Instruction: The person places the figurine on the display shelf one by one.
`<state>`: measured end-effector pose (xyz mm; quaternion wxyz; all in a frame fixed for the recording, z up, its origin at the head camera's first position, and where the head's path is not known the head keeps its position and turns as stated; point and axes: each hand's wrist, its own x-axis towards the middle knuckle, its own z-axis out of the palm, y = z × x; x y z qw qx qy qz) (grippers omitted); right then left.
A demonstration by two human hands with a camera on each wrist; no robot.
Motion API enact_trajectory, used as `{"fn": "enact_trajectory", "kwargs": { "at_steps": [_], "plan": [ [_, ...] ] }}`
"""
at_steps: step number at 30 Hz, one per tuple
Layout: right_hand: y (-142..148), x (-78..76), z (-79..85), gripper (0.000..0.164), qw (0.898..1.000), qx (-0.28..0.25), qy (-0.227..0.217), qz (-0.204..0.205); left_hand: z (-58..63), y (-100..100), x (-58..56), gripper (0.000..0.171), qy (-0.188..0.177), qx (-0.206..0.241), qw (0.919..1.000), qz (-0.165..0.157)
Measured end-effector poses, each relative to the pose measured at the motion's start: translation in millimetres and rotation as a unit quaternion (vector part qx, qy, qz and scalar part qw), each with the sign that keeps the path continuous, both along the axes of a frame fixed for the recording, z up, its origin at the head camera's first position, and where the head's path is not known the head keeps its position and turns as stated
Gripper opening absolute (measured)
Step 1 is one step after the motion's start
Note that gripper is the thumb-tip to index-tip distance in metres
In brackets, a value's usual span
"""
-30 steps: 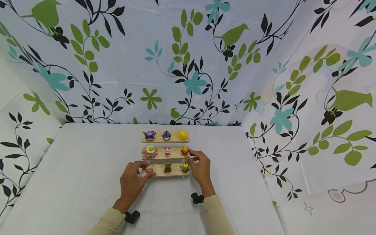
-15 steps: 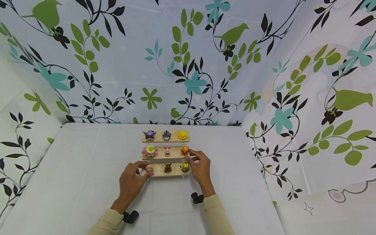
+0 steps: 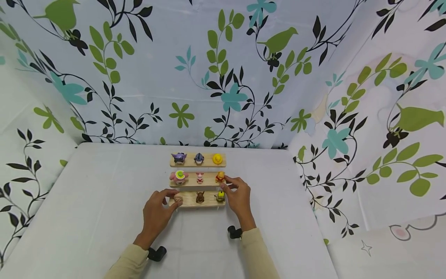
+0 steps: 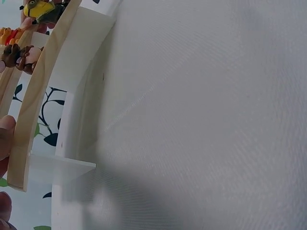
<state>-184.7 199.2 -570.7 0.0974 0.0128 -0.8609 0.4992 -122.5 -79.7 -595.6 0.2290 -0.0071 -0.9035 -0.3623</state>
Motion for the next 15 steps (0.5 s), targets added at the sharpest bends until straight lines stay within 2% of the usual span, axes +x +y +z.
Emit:
{"fn": "enact_trajectory", "kwargs": {
  "at_steps": [8, 15],
  "plan": [
    [-1.2, -0.5, 1.4, 0.037, 1.000, 0.008, 0.003, 0.000, -2.4, -2.4, -2.3, 0.044, -0.009, 0.007, 0.9999, 0.006],
    [-2.6, 0.5, 2.6, 0.037, 1.000, 0.004, -0.002, -0.006, -1.5, -3.1, -1.0, 0.042, -0.010, 0.014, 0.9998, -0.001]
  ]
}}
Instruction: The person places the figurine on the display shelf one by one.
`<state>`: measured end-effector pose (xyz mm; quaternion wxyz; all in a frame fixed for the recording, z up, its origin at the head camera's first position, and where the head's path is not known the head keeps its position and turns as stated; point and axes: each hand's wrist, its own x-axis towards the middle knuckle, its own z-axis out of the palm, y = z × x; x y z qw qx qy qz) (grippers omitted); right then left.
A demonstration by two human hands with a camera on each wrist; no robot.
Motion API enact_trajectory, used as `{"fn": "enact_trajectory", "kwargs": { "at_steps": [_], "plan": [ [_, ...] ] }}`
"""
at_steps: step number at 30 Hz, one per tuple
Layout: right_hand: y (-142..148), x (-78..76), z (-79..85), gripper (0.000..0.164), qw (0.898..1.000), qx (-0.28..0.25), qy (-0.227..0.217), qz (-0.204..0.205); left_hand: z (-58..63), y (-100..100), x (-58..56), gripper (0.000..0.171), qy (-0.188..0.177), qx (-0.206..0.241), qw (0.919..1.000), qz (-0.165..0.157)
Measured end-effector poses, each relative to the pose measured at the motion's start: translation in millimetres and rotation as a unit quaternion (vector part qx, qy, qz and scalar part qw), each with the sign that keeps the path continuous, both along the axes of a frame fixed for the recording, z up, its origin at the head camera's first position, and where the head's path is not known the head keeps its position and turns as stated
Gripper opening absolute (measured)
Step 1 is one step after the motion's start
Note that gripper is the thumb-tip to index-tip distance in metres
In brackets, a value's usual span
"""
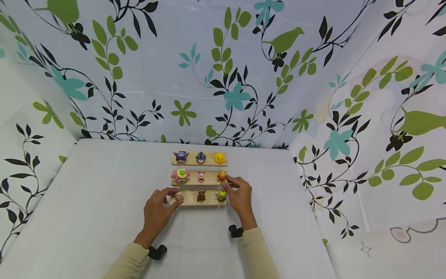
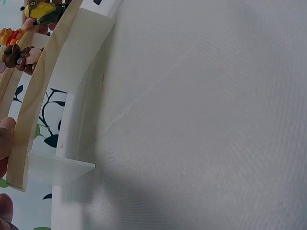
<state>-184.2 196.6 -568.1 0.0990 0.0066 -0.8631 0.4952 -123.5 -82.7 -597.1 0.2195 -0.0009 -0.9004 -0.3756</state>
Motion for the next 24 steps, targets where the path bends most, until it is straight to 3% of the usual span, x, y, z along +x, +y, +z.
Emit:
{"fn": "enact_trajectory", "kwargs": {
  "at_steps": [24],
  "plan": [
    [-2.9, 3.9, 0.5, 0.038, 1.000, 0.006, 0.006, -0.012, 0.8, 0.8, -0.8, 0.046, -0.013, -0.001, 0.9999, 0.002]
  ]
}}
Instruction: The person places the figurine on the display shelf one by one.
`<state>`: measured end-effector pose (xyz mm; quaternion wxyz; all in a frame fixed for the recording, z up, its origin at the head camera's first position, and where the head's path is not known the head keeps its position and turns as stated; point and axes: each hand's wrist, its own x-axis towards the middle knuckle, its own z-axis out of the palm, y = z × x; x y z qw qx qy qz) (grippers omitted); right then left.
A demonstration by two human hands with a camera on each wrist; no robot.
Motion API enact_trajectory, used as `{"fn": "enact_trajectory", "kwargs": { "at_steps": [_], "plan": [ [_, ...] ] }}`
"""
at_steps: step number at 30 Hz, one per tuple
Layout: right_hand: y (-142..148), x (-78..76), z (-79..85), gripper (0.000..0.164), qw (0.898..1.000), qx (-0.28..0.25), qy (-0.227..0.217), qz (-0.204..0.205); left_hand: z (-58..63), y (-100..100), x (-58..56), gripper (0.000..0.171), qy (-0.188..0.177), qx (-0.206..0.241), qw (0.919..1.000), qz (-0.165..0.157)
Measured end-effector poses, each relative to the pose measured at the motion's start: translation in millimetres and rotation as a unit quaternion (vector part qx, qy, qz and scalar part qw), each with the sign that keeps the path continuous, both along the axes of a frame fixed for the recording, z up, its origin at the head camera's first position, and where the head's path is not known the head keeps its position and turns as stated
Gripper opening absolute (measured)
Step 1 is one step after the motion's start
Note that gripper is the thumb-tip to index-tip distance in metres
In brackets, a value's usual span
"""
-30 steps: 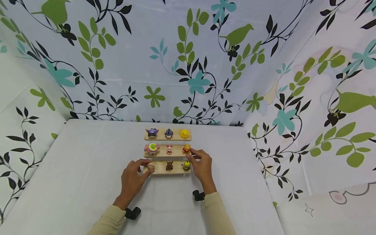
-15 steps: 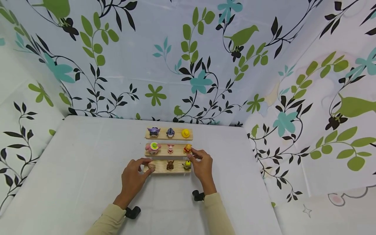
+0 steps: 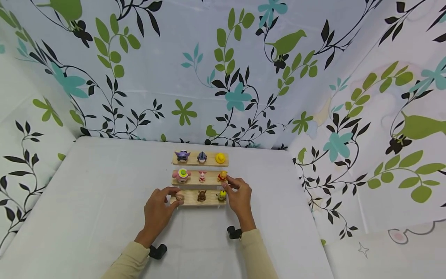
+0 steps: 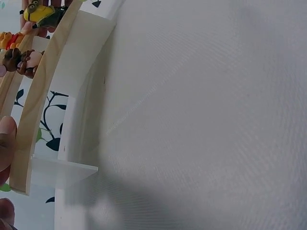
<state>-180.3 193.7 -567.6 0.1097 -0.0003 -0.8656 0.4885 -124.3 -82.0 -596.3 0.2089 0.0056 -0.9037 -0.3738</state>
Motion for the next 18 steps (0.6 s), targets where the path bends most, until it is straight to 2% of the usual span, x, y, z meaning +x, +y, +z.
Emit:
{"fn": "enact_trajectory", "kwargs": {
  "at_steps": [8, 12, 18],
  "plan": [
    [-1, 0.5, 1.2, 0.039, 1.000, 0.003, -0.005, -0.004, 5.4, -13, 5.3, 0.055, 0.001, 0.016, 0.9998, -0.011],
    [1, 2.3, 3.5, 0.040, 1.000, 0.020, -0.006, -0.007, 7.1, -26, 11.2, 0.062, 0.019, 0.017, 0.9996, -0.015],
    [5, 10.0, 7.8, 0.038, 0.999, 0.050, -0.001, -0.006, 16.3, -49, 16.1, 0.062, 0.031, 0.013, 0.9994, -0.008]
  ]
}}
